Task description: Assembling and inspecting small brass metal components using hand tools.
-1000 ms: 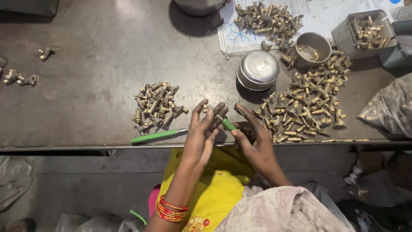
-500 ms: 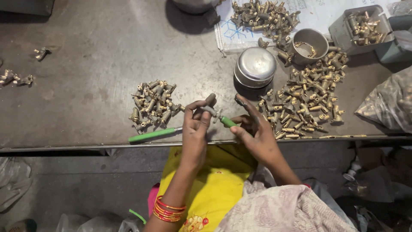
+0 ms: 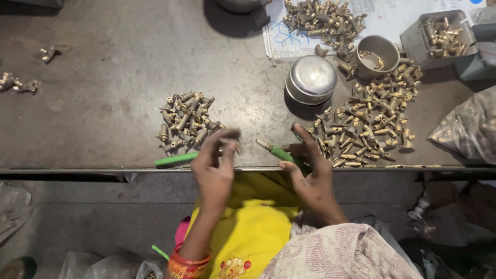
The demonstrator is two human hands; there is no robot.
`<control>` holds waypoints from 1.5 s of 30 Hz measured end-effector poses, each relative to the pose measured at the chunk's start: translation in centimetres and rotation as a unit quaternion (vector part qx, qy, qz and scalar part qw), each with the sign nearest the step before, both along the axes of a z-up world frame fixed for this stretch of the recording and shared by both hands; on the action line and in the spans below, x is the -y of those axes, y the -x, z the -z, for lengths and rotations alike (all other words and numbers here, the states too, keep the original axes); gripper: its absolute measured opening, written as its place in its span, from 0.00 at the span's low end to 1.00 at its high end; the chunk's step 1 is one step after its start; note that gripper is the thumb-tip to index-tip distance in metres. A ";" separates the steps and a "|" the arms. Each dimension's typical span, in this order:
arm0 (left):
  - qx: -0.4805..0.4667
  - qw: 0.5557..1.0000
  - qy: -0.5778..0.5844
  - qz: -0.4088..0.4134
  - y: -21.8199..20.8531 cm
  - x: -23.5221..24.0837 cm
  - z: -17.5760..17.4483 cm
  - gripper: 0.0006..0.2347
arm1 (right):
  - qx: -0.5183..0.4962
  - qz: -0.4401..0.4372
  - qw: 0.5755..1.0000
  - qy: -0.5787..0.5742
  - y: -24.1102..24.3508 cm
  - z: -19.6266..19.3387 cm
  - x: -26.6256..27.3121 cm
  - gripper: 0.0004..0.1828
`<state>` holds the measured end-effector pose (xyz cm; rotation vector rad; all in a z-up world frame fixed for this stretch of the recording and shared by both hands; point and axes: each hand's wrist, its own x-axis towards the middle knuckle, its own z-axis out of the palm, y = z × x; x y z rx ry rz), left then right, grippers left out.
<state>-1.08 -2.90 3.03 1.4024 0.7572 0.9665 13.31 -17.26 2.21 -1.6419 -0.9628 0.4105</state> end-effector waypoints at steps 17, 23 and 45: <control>0.071 0.960 0.221 0.159 -1.1 2.3 1.5 0.14 | -0.489 -0.233 0.831 -0.130 0.2 -0.2 -0.2 0.52; 0.093 0.907 0.339 0.232 -1.1 3.7 0.2 0.12 | -0.106 -0.233 0.963 -0.083 -1.5 0.4 -1.2 0.51; 0.051 0.866 0.427 0.257 -0.6 3.9 -2.7 0.11 | 0.395 -0.063 0.917 0.005 -1.3 -3.6 -2.3 0.32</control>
